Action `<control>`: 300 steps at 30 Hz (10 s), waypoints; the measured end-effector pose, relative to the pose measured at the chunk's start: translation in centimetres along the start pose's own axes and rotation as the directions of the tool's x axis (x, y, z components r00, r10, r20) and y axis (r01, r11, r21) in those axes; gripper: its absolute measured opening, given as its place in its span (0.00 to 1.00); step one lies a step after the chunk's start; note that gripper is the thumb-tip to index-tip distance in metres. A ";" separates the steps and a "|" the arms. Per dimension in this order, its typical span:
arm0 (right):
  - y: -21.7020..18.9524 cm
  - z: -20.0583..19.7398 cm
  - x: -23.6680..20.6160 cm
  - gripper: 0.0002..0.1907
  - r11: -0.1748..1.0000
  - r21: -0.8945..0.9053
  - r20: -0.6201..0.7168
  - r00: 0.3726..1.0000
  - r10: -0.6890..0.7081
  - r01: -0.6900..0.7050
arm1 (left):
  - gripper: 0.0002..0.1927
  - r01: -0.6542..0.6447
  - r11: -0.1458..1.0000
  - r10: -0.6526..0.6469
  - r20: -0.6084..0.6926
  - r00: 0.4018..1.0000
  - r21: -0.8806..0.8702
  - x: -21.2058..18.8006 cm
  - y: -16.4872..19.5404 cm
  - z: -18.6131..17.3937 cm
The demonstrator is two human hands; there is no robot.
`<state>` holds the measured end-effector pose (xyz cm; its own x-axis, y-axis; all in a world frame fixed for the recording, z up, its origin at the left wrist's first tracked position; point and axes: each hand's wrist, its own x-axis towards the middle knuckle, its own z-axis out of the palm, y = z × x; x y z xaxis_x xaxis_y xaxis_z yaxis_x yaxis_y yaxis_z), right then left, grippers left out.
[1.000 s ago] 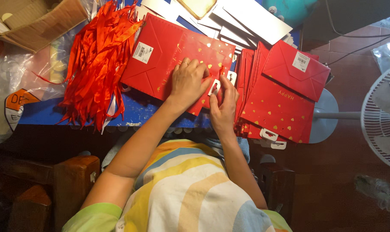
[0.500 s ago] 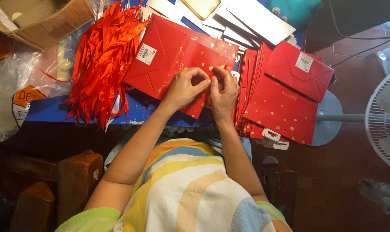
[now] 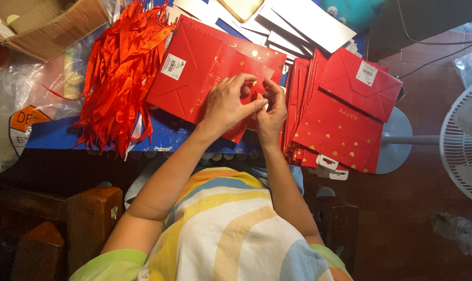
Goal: The person assembles red gift bags by threading red ribbons through white plastic handles and securing them with tape. They repeat this process for multiple bags, stacking completed ones on the table.
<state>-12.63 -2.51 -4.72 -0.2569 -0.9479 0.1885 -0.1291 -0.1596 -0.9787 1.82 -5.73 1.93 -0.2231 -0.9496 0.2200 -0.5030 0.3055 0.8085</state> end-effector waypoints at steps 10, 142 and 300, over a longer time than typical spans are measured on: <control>0.7 0.1 -0.9 0.22 0.989 -0.134 -0.041 0.997 -0.068 0.062 | 0.06 0.138 0.989 -0.139 -0.028 0.990 -0.046 -0.6 -1.5 1.3; 0.7 -0.4 -0.7 0.08 0.950 -0.292 -0.029 0.991 -0.128 0.114 | 0.05 -0.239 0.821 0.190 -0.145 0.971 -0.519 -1.2 4.0 -4.9; -5.1 -0.5 -3.5 0.09 0.813 -0.522 0.313 0.945 -0.099 0.258 | 0.09 -0.081 0.990 0.098 -0.148 0.984 0.117 -8.5 0.4 -1.3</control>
<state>-11.55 1.75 -0.35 0.0701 -0.9659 0.2493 -0.6708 -0.2306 -0.7048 4.60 2.42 1.09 -0.1457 -0.9148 0.3767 -0.5777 0.3878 0.7182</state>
